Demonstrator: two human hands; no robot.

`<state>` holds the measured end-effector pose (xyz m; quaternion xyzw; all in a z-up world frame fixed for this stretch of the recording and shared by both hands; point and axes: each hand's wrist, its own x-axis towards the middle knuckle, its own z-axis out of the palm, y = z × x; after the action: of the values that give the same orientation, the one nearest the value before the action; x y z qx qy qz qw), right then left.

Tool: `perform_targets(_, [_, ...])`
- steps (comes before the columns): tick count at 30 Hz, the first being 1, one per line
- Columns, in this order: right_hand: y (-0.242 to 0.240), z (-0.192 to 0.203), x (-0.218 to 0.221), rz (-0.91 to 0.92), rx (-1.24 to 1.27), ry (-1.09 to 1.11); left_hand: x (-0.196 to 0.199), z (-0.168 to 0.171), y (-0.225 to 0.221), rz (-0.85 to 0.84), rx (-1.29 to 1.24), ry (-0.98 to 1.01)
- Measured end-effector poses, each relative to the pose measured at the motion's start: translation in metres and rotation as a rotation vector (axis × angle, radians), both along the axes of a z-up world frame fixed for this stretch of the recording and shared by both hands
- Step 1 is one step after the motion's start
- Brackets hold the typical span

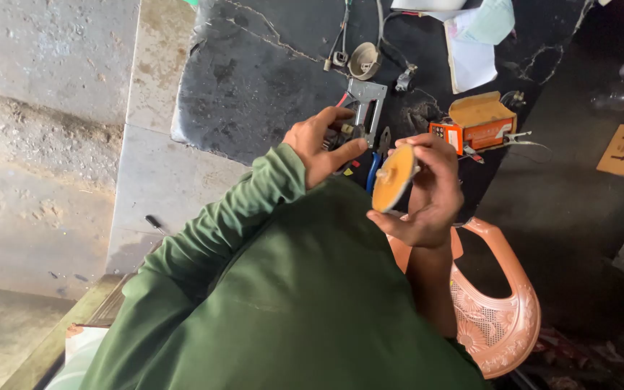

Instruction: The recorder is disassembling, cleaning, and repairing a motorcycle horn at a workshop bench.

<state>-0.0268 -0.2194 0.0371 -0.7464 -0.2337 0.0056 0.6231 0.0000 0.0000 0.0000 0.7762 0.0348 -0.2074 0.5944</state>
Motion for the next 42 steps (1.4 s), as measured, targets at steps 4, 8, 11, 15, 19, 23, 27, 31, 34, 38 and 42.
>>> perform_targets(4, [-0.007,-0.006,0.000,-0.015,0.188,0.184,-0.008,-0.037,-0.005,0.103,-0.474,0.109])
perform_targets(8, [-0.008,-0.006,0.001,-0.030,0.249,0.275,-0.008,-0.026,0.005,0.134,-0.947,0.419])
perform_targets(11, [-0.003,0.010,0.001,-0.058,-0.006,0.140,-0.009,-0.019,0.007,0.115,-1.046,0.463])
perform_targets(15, [0.012,0.031,0.010,-0.025,-0.434,-0.201,-0.010,-0.025,0.004,-0.018,-0.991,0.301])
perform_targets(19, [0.015,0.027,0.011,0.005,-0.455,-0.215,-0.012,-0.030,-0.001,-0.053,-1.015,0.265])
perform_targets(23, [0.017,0.024,0.011,-0.001,-0.471,-0.230,-0.013,-0.028,-0.001,-0.074,-0.936,0.207])
perform_targets(27, [0.017,0.022,0.012,0.026,-0.472,-0.224,-0.014,-0.022,-0.001,-0.052,-0.936,0.223])
perform_targets(31, [0.018,0.022,0.011,0.022,-0.501,-0.229,-0.015,-0.020,-0.002,-0.033,-0.925,0.225])
perform_targets(34, [0.018,0.020,0.010,0.015,-0.488,-0.213,-0.014,-0.016,-0.001,-0.034,-0.924,0.201])
perform_targets(38, [0.018,0.019,0.008,-0.004,-0.464,-0.212,-0.014,-0.014,-0.001,-0.049,-0.800,0.184])
perform_targets(42, [0.017,0.016,0.002,-0.042,-0.414,-0.182,-0.015,-0.014,-0.005,-0.058,-0.798,0.107])
